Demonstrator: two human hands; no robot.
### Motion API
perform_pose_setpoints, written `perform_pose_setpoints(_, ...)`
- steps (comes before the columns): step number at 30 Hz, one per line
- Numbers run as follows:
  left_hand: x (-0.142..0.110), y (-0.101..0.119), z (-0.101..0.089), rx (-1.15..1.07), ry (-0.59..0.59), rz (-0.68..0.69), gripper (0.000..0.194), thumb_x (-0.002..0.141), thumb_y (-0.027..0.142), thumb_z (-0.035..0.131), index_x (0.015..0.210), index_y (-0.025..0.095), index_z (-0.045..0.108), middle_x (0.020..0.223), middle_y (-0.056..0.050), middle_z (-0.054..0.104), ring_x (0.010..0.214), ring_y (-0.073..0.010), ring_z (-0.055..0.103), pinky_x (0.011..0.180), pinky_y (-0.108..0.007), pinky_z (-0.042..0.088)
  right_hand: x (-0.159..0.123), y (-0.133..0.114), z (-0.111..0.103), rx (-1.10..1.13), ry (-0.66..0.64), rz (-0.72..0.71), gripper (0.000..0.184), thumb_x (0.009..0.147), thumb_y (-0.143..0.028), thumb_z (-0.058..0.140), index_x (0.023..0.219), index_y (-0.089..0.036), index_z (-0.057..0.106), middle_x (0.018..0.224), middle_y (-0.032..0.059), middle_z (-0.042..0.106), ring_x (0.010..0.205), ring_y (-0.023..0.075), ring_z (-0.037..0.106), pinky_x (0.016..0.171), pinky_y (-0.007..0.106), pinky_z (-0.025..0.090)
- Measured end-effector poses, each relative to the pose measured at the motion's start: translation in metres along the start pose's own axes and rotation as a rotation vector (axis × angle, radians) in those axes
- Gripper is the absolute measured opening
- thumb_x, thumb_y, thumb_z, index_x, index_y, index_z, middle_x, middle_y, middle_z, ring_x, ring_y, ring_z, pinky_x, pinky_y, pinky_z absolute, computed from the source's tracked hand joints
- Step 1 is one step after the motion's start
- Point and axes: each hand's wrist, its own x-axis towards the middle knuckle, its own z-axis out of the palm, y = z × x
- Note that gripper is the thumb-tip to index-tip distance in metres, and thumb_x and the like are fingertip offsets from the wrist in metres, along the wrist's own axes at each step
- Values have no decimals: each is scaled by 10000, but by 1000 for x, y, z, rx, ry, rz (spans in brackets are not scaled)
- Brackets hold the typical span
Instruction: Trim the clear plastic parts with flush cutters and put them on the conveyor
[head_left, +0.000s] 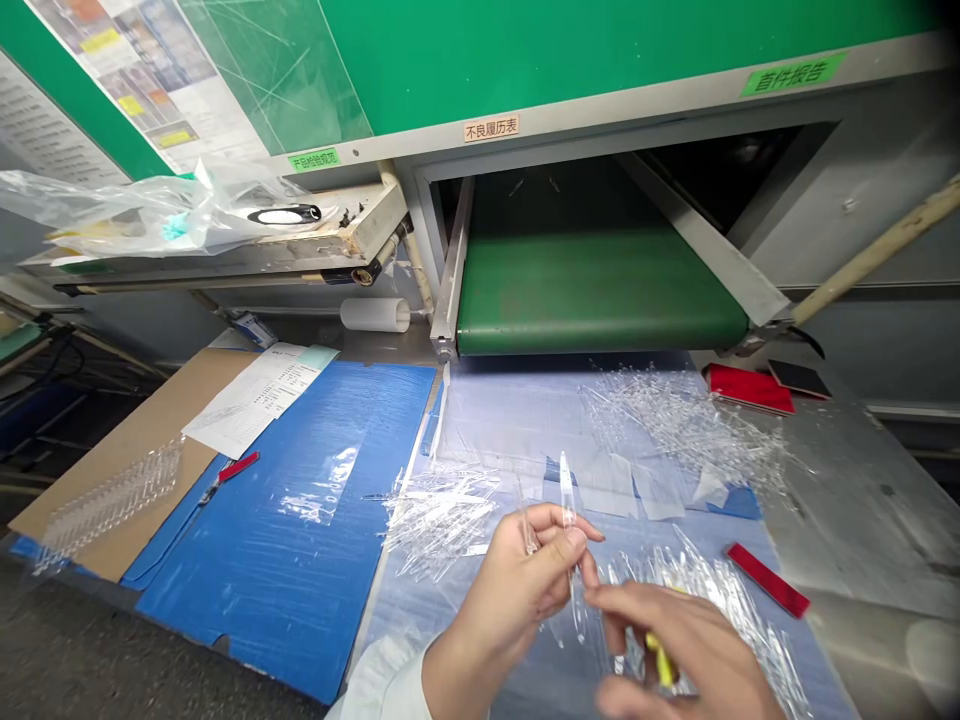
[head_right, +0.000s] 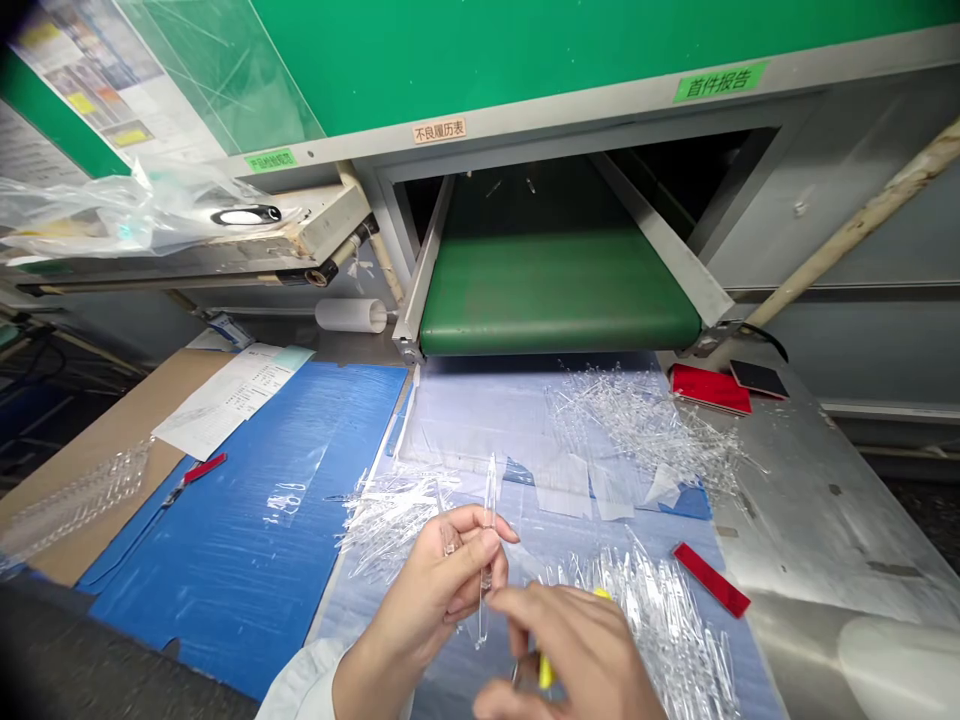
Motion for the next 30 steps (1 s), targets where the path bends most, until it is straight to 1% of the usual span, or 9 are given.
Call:
perform_pose_setpoints(1,-2,2,0,47,-2,-7,265,801,379,626,883,132,578,551,39,573,322,-1,190,349,-193,103,2,0,-3,46,-2,106,190,925,-427,431,985,-266,511,636,-52,601,501,113,566,488,227,440)
perform_pose_setpoints(3,-7,5,-1,159,-4,-5,276,816,387,608,945,146,570,536,49,561,351,-16,227,376,-184,146,5,-1,-11,88,-21,306,271,965,-417,276,902,-264,491,650,-47,572,529,114,551,491,224,424)
perform_pose_setpoints(5,-11,7,-1,253,-10,22,271,826,390,597,965,160,567,535,54,549,396,-33,293,421,-181,212,7,-1,-16,51,-69,424,294,962,-385,280,793,-255,482,647,-44,555,552,121,541,498,230,402)
perform_pose_setpoints(7,-13,9,0,309,-23,48,232,837,377,582,920,161,564,532,51,540,445,-51,371,479,-189,278,8,-1,-16,5,-107,468,286,946,-405,330,769,-251,493,662,-41,566,569,131,542,513,244,390)
perform_pose_setpoints(10,-14,10,3,338,-37,65,171,849,329,559,843,160,534,529,44,528,512,-81,458,562,-215,344,8,0,-13,-8,-150,464,294,953,-398,318,780,-252,507,654,-45,564,547,131,528,518,251,378)
perform_pose_setpoints(15,-14,7,4,373,-26,62,124,846,288,547,834,168,520,538,45,520,530,-98,460,573,-233,348,5,4,-10,-5,-229,407,293,959,-383,307,775,-247,490,668,-41,557,555,122,534,521,244,380)
perform_pose_setpoints(24,-17,9,6,387,-17,65,132,854,295,536,821,170,513,541,43,513,529,-98,446,576,-234,347,4,-1,-7,-5,-165,439,312,957,-397,309,751,-244,487,665,-38,556,559,122,532,523,247,375)
perform_pose_setpoints(28,-18,8,6,417,-15,92,160,849,321,550,814,168,519,543,40,508,537,-100,461,566,-225,346,5,4,-11,-11,-192,393,298,955,-372,330,761,-248,520,636,-46,564,525,115,538,501,237,389)
perform_pose_setpoints(30,-18,7,5,436,-9,103,185,848,344,554,804,167,524,541,41,498,532,-97,451,554,-221,337,5,8,-12,-39,-160,353,267,945,-366,371,772,-251,538,629,-50,577,509,111,544,478,226,396)
